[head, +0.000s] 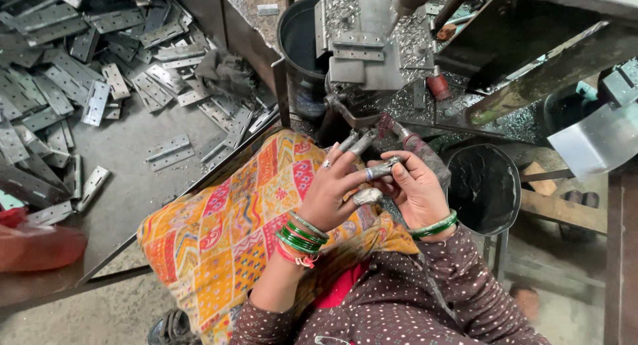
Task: The person picks up metal hinges from a bin by hand, positions them individually under a drill press to create holes, and then sets the finished pieces aside.
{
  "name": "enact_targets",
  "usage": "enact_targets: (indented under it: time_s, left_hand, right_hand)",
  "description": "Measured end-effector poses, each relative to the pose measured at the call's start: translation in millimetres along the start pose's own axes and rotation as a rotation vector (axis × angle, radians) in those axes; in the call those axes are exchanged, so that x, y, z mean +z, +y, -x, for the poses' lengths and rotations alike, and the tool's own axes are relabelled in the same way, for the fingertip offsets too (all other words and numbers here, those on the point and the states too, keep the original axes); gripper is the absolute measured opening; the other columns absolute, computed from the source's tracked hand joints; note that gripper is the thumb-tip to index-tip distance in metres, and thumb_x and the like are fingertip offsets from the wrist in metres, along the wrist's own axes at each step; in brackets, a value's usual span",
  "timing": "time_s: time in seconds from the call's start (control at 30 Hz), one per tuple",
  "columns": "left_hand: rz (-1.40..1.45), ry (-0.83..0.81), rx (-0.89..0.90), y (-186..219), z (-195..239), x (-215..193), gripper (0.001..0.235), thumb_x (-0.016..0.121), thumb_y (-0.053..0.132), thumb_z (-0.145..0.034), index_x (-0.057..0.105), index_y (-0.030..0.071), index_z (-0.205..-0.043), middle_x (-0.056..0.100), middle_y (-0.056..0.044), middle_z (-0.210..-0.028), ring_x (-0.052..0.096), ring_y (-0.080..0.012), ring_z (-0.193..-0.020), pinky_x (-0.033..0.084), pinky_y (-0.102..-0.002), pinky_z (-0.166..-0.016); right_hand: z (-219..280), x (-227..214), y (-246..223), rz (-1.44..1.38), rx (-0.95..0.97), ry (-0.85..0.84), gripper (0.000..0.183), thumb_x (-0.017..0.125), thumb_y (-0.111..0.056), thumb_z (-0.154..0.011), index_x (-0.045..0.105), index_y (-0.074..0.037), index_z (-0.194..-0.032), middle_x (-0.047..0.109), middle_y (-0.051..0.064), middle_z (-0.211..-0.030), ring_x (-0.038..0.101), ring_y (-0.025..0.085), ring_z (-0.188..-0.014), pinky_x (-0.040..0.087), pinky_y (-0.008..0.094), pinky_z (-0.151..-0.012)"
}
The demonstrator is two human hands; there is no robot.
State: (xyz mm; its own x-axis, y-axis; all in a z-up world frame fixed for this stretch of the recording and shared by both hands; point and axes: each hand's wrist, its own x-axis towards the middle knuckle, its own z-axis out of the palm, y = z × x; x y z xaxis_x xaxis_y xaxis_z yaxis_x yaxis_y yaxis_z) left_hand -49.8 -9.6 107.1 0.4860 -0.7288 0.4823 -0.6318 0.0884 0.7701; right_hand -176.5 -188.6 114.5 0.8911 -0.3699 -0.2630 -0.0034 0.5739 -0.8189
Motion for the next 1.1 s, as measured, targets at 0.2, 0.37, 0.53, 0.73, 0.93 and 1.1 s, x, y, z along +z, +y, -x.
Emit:
enact_targets:
  time_s: [0.2,0.37,0.53,0.73,0.93,1.1]
  left_hand:
    - [-0.234,-0.005,0.113,12,13,-7,0.051,0.078,0.018,-0.078,0.071,0.02,-0.129,0.052,-0.015,-0.151,0.042,-0.0442,-0.145,0.03,-0.063,-0.122]
    - [0.19,0.014,0.073,4,22,14,0.033,0.072,0.03,-0.093,0.071,0.021,-0.125,0.043,-0.018,-0.16,0.039,-0.0477,-0.15,0.038,-0.058,-0.124]
    - [0.104,0.018,0.119,9,22,19,0.03,0.07,0.034,-0.093,0.073,0.023,-0.12,0.042,-0.018,-0.165,0.037,-0.0446,-0.151,0.031,-0.058,-0.128]
    - [-0.159,-0.054,0.313,33,23,-1,0.035,0.076,0.048,-0.078,0.074,0.032,-0.11,0.045,-0.007,-0.159,0.033,-0.0407,-0.155,0.017,-0.066,-0.13]
    - [-0.335,-0.078,0.402,40,25,8,0.042,0.076,0.048,-0.081,0.073,0.036,-0.121,0.048,0.005,-0.153,0.033,-0.0347,-0.158,0.015,-0.066,-0.135]
    - [-0.278,-0.041,0.203,38,30,32,0.051,0.074,0.046,-0.07,0.074,0.033,-0.119,0.045,-0.004,-0.16,0.033,-0.0391,-0.155,0.019,-0.065,-0.13]
  right_hand:
    - [19,-5,2,0.11,0.046,0.013,0.026,0.058,-0.016,-0.107,0.057,-0.002,-0.129,0.067,0.013,-0.122,0.068,0.019,-0.107,0.057,0.037,-0.096]
    - [39,43,-39,0.644,-0.074,-0.02,0.029,0.06,-0.019,-0.101,0.057,-0.002,-0.124,0.069,0.012,-0.13,0.069,0.019,-0.112,0.056,0.036,-0.097]
    - [39,49,-62,1.934,-0.706,-0.367,0.044,0.075,-0.02,-0.065,0.069,-0.005,-0.106,0.071,0.011,-0.099,0.068,0.034,-0.098,0.052,0.046,-0.088]
    - [26,9,-71,1.896,0.306,-0.504,0.035,0.084,-0.038,-0.071,0.075,-0.01,-0.09,0.073,0.015,-0.079,0.072,0.034,-0.073,0.058,0.041,-0.069]
    - [27,18,-77,1.933,-0.042,-0.639,0.043,0.085,-0.035,-0.062,0.077,-0.012,-0.098,0.073,0.014,-0.084,0.072,0.034,-0.073,0.055,0.044,-0.063]
    - [42,39,-65,2.28,-0.432,-0.386,0.032,0.083,-0.037,-0.065,0.072,-0.012,-0.082,0.07,0.01,-0.073,0.071,0.03,-0.077,0.054,0.042,-0.075]
